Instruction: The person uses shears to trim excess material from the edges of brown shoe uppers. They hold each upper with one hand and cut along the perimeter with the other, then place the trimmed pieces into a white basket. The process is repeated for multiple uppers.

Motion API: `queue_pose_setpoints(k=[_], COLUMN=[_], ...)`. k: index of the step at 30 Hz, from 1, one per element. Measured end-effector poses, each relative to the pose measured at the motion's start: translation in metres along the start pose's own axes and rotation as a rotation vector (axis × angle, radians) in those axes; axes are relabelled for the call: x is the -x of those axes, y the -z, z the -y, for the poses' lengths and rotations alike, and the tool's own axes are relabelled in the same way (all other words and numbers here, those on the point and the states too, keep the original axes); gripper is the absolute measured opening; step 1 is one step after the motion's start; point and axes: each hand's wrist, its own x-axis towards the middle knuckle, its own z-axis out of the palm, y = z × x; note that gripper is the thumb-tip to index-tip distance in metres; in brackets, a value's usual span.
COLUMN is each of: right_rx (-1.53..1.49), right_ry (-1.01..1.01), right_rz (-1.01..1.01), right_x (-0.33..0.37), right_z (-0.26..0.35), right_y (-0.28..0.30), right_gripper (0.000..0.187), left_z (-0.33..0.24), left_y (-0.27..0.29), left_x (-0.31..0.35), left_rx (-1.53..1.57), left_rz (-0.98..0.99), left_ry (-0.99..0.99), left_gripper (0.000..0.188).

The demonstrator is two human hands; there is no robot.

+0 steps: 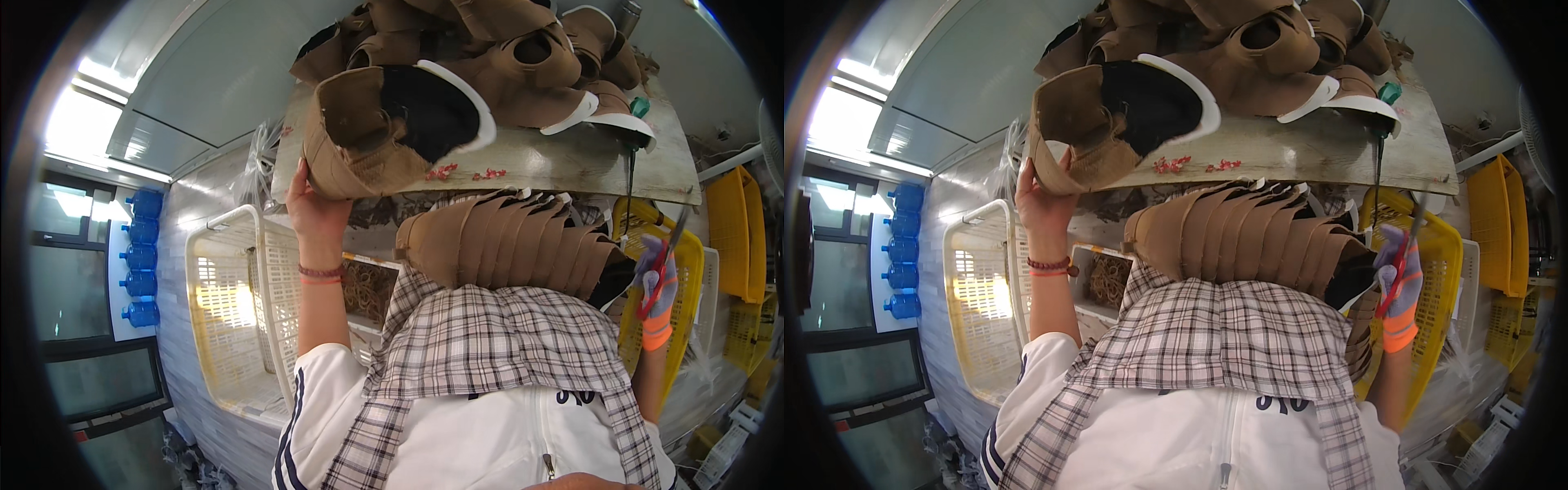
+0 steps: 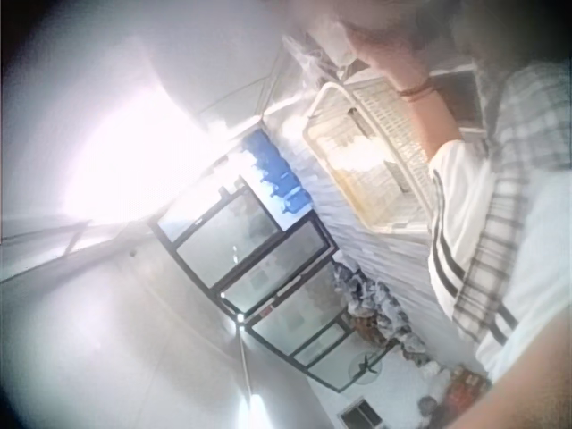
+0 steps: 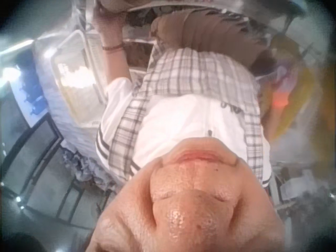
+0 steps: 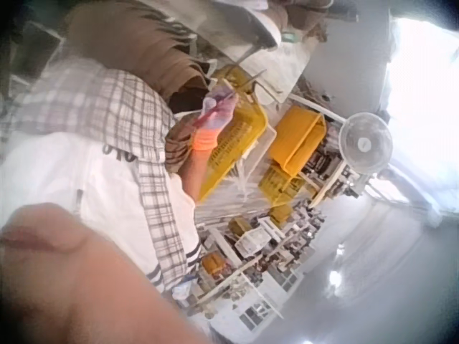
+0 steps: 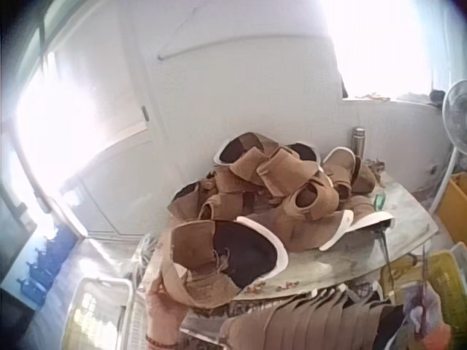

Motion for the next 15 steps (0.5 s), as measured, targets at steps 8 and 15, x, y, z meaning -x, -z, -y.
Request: queue_pose_setpoints(k=[8,15], right_rx=[1.094,1.357], right_ry=[0.525,0.644], right_rz=[0.346,0.533], right_x=[-0.093,-0.120], right_z=[0.082,0.054], right_y=[-0.104,-0.138], right_gripper=[0.039,0.033], left_z=[0.048,0.052], left_y=[0.015,0.014], left_x=[0.066,0.080], left_rx=[0.067,0.035], left_rz=[-0.164,-0.186], left_ry=[0.077,0.078], left_gripper=[0.033,0.032])
